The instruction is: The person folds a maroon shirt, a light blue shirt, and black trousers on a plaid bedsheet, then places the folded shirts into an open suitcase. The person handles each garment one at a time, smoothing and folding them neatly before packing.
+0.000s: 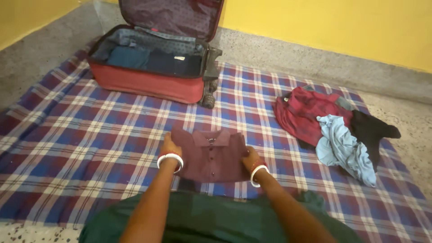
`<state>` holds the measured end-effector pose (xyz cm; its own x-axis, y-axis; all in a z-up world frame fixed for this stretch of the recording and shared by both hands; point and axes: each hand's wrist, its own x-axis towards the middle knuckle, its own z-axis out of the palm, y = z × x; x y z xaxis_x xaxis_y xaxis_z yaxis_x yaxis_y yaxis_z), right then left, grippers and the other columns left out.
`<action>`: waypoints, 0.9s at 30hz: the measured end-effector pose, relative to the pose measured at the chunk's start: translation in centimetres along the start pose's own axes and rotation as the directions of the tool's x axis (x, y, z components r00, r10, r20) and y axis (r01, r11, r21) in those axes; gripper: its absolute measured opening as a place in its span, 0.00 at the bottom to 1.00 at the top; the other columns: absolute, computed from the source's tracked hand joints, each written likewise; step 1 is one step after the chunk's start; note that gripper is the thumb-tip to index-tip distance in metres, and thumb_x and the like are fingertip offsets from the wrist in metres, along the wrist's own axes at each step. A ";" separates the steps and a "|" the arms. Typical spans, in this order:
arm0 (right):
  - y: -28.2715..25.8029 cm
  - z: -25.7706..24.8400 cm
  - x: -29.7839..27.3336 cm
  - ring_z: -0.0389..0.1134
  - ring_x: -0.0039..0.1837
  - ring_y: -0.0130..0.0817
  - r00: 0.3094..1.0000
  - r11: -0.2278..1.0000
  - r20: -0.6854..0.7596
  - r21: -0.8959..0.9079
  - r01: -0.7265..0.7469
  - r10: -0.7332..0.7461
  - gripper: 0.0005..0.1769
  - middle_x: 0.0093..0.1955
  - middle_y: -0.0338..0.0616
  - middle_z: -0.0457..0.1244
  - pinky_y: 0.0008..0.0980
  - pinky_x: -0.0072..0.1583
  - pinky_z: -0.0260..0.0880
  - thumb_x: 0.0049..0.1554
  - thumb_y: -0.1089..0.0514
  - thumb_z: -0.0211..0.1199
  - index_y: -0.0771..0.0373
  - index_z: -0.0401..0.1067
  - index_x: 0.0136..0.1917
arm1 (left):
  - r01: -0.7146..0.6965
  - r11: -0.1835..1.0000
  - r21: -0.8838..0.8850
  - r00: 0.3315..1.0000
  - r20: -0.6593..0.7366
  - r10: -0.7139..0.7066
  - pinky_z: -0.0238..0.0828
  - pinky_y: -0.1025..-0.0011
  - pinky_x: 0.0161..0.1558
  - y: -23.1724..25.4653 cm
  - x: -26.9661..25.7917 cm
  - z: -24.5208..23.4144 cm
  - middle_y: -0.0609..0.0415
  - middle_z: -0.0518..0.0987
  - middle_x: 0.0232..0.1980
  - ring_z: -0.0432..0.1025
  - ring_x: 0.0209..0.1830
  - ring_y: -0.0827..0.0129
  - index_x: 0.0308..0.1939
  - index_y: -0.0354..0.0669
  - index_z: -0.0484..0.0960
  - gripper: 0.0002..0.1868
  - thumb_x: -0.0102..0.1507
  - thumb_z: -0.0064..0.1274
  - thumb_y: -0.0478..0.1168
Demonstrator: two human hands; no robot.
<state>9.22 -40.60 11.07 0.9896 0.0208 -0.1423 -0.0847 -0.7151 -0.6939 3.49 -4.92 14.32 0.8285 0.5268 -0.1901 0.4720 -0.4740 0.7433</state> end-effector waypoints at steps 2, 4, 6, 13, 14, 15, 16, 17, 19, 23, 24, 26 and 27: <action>-2.1 -1.5 -0.8 0.68 0.66 0.51 1.000 0.999 0.009 -0.025 0.027 -0.027 0.35 0.64 0.57 0.65 0.39 0.66 0.66 0.54 0.67 0.59 0.56 0.59 0.75 | -0.093 0.994 -0.062 0.995 -0.033 0.091 0.72 0.55 0.56 1.6 -0.8 -1.5 0.41 0.78 0.60 0.75 0.58 0.44 0.67 0.53 0.71 0.31 0.58 0.54 0.34; -3.7 -2.6 -1.7 0.68 0.66 0.51 0.991 0.991 -0.017 -0.024 0.132 -0.133 0.35 0.65 0.57 0.65 0.38 0.66 0.66 0.54 0.69 0.59 0.56 0.61 0.74 | -0.119 0.993 -0.014 0.993 -0.023 0.119 0.72 0.57 0.58 3.2 -1.9 -3.2 0.42 0.80 0.59 0.75 0.57 0.45 0.60 0.53 0.78 0.21 0.62 0.51 0.35; -5.1 -3.9 -2.2 0.65 0.69 0.52 0.946 0.950 -0.086 -0.008 0.312 -0.312 0.29 0.66 0.58 0.66 0.37 0.68 0.64 0.52 0.68 0.62 0.61 0.68 0.68 | -0.132 0.991 0.023 0.991 -0.024 0.133 0.72 0.58 0.59 4.7 -2.8 -5.0 0.45 0.81 0.58 0.76 0.58 0.47 0.54 0.54 0.84 0.16 0.64 0.50 0.36; -9.9 -7.7 -4.7 0.70 0.67 0.44 0.920 0.920 0.050 0.064 0.386 -0.389 0.25 0.64 0.57 0.68 0.34 0.67 0.68 0.56 0.65 0.62 0.59 0.73 0.67 | -0.376 0.922 -0.096 0.925 0.027 0.380 0.72 0.63 0.62 6.9 -3.4 -10.4 0.46 0.83 0.57 0.78 0.59 0.53 0.51 0.46 0.87 0.16 0.59 0.59 0.36; -10.4 -8.1 -5.4 0.68 0.67 0.44 0.907 0.908 0.058 0.075 0.412 -0.416 0.27 0.65 0.56 0.66 0.34 0.67 0.67 0.54 0.65 0.64 0.59 0.72 0.68 | -0.401 0.909 -0.118 0.907 0.086 0.411 0.72 0.64 0.63 6.8 -3.1 -10.9 0.45 0.83 0.58 0.78 0.60 0.54 0.54 0.45 0.85 0.20 0.57 0.62 0.37; -11.1 -8.5 -5.8 0.67 0.68 0.44 0.894 0.895 0.065 0.087 0.437 -0.443 0.29 0.66 0.54 0.65 0.35 0.67 0.66 0.53 0.66 0.67 0.59 0.71 0.68 | -0.464 0.881 -0.089 0.879 0.079 0.470 0.69 0.63 0.65 6.5 -2.9 -11.6 0.43 0.80 0.60 0.75 0.62 0.52 0.55 0.43 0.85 0.22 0.55 0.64 0.36; -11.8 -8.7 -6.2 0.66 0.69 0.44 0.884 0.880 0.057 0.147 0.452 -0.463 0.30 0.66 0.54 0.64 0.35 0.68 0.65 0.52 0.66 0.67 0.59 0.70 0.69 | -0.524 0.849 -0.060 0.846 0.074 0.528 0.66 0.62 0.66 6.2 -2.6 -12.4 0.42 0.77 0.63 0.71 0.64 0.50 0.56 0.41 0.84 0.25 0.53 0.65 0.35; -12.3 -8.9 -6.8 0.65 0.69 0.43 0.874 0.861 0.047 0.206 0.465 -0.483 0.32 0.66 0.53 0.64 0.35 0.69 0.64 0.51 0.66 0.68 0.60 0.70 0.69 | -0.582 0.813 -0.031 0.810 0.072 0.583 0.63 0.62 0.67 6.1 -2.2 -12.9 0.40 0.74 0.66 0.68 0.67 0.49 0.57 0.40 0.83 0.28 0.51 0.67 0.34; -13.8 -9.4 -7.4 0.64 0.69 0.41 0.858 0.836 0.043 0.255 0.487 -0.513 0.33 0.65 0.51 0.64 0.35 0.69 0.63 0.50 0.66 0.69 0.60 0.69 0.70 | -0.558 0.827 -0.069 0.827 0.038 0.561 0.60 0.62 0.70 5.8 -2.0 -13.7 0.41 0.73 0.68 0.66 0.69 0.49 0.57 0.42 0.83 0.28 0.51 0.66 0.33; -16.9 -10.5 -7.8 0.65 0.69 0.39 0.846 0.832 0.054 0.226 0.507 -0.530 0.33 0.64 0.50 0.66 0.34 0.70 0.62 0.51 0.66 0.68 0.60 0.69 0.71 | -0.570 0.821 -0.015 0.822 -0.021 0.570 0.59 0.61 0.71 6.2 -1.4 -15.4 0.41 0.72 0.69 0.64 0.71 0.47 0.58 0.45 0.83 0.29 0.51 0.63 0.32; -17.8 -10.7 -7.4 0.65 0.69 0.39 0.846 0.833 0.050 0.219 0.509 -0.530 0.33 0.63 0.50 0.66 0.34 0.70 0.62 0.52 0.66 0.67 0.60 0.69 0.71 | -0.537 0.843 -0.024 0.844 -0.016 0.536 0.63 0.61 0.69 6.6 -0.9 -15.9 0.42 0.73 0.69 0.67 0.69 0.48 0.58 0.47 0.83 0.29 0.51 0.62 0.32; -19.8 -11.0 -6.0 0.65 0.68 0.40 0.842 0.827 0.074 0.253 0.503 -0.535 0.33 0.62 0.51 0.65 0.34 0.70 0.62 0.53 0.66 0.66 0.59 0.68 0.72 | -0.465 0.885 -0.041 0.885 -0.003 0.465 0.69 0.62 0.67 7.6 0.4 -16.7 0.44 0.75 0.67 0.72 0.65 0.50 0.60 0.51 0.82 0.30 0.51 0.60 0.33; -20.9 -11.0 -4.8 0.65 0.68 0.40 0.839 0.824 0.088 0.270 0.498 -0.536 0.33 0.62 0.51 0.64 0.35 0.70 0.62 0.53 0.66 0.66 0.59 0.67 0.72 | -0.519 0.855 0.021 0.853 -0.046 0.519 0.66 0.61 0.67 8.1 1.4 -17.2 0.42 0.74 0.67 0.70 0.66 0.48 0.59 0.50 0.82 0.30 0.51 0.61 0.33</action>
<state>7.50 -33.40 34.00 0.8660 0.4623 0.1907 0.3920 -0.3905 -0.8330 3.34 4.13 31.14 0.9381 0.2361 0.2534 -0.0202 -0.6932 0.7205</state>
